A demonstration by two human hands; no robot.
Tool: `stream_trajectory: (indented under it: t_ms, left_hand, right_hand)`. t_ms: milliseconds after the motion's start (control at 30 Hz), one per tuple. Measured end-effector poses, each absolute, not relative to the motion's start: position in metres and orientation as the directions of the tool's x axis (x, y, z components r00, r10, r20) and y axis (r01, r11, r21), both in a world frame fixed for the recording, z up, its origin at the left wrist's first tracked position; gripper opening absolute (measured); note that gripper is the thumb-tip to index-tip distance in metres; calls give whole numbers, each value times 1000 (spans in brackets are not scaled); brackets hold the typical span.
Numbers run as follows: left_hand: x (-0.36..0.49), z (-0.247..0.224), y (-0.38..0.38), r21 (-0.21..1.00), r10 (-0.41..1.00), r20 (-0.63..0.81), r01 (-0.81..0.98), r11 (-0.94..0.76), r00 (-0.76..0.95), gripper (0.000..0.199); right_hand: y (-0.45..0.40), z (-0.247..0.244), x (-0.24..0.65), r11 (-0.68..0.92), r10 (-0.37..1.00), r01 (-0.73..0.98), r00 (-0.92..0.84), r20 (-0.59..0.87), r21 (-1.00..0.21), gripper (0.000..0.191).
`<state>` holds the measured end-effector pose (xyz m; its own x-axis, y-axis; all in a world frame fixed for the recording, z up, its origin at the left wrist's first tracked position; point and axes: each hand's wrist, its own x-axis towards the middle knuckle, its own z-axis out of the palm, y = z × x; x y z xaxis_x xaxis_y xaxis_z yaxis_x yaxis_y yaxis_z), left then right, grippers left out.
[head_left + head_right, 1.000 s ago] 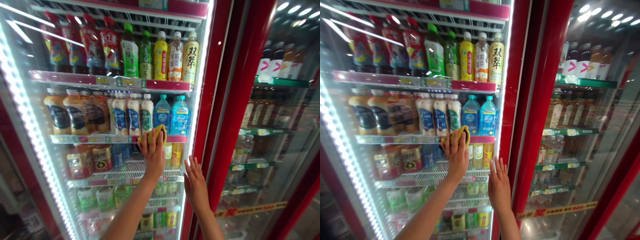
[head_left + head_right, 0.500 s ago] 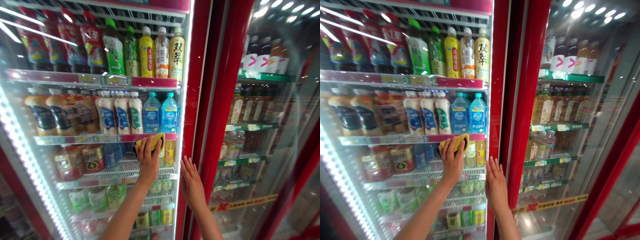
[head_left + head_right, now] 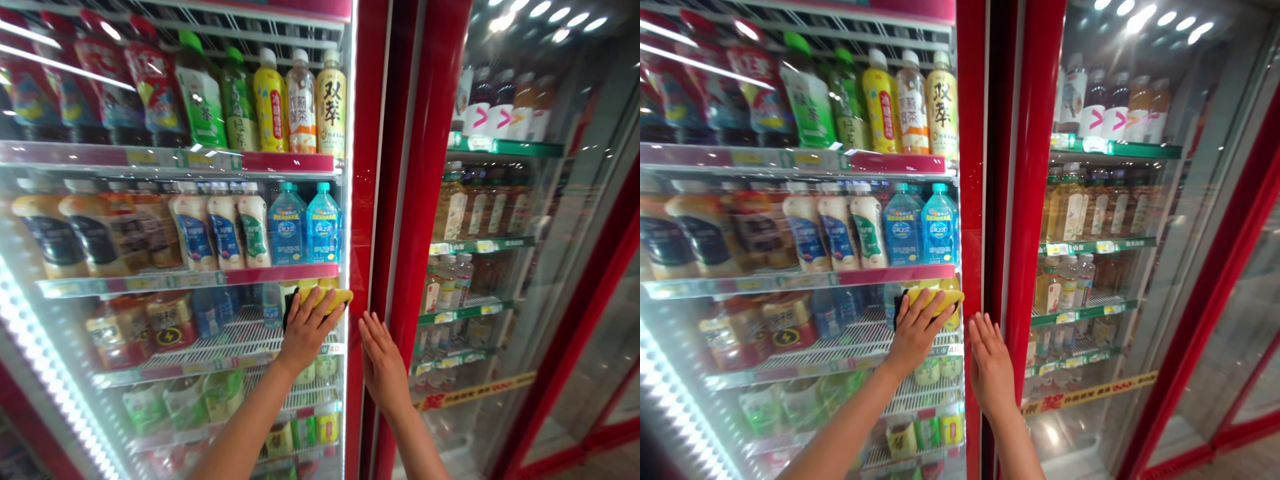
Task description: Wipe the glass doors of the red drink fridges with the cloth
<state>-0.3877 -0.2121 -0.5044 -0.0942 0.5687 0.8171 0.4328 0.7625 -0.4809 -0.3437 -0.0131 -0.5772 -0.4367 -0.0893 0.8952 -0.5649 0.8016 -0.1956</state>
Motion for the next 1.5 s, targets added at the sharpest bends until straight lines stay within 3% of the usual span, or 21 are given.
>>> stream_trajectory:
  t_ms: [167,233,367,467,633,867,967,1200,1333,1500]
  left_hand:
    - [-400,-482,-174,-486,555,831,445,753,-32,51]
    - [-399,-495,-170,-467,539,842,455,758,-34,47]
    - [-392,-526,-178,-547,649,761,509,664,-28,29]
    - [-393,-521,-177,-573,672,740,508,643,-15,39]
    - [-399,-494,-161,-479,579,814,522,706,-37,52]
    - [-388,-534,-173,-546,642,766,491,679,-37,51]
    - [-391,-514,-171,-569,652,758,470,675,-19,50]
    - [-409,-421,-150,-481,552,833,500,720,6,63]
    - [-404,-448,-156,-440,522,853,517,734,-17,65]
    - [-398,-482,-168,-513,592,806,497,700,-1,62]
  right_hand:
    - [-5,-558,-336,805,-25,-560,-362,932,-195,78]
    - [-1,-557,-335,802,-12,-559,-368,930,-211,78]
    - [2,-566,-336,786,-38,-577,-404,914,-222,79]
    - [2,-565,-341,783,-55,-582,-419,906,-222,81]
    - [4,-545,-348,795,-45,-564,-420,907,-222,80]
    - [-2,-583,-345,834,-102,-527,-440,892,-165,84]
    - [-4,-571,-355,837,-97,-525,-421,902,-155,84]
    - [5,-464,-388,822,-75,-555,-325,943,-126,77]
    - [6,-481,-385,795,-91,-598,-275,957,-96,72]
    - [4,-516,-380,799,-116,-598,-253,960,-61,68]
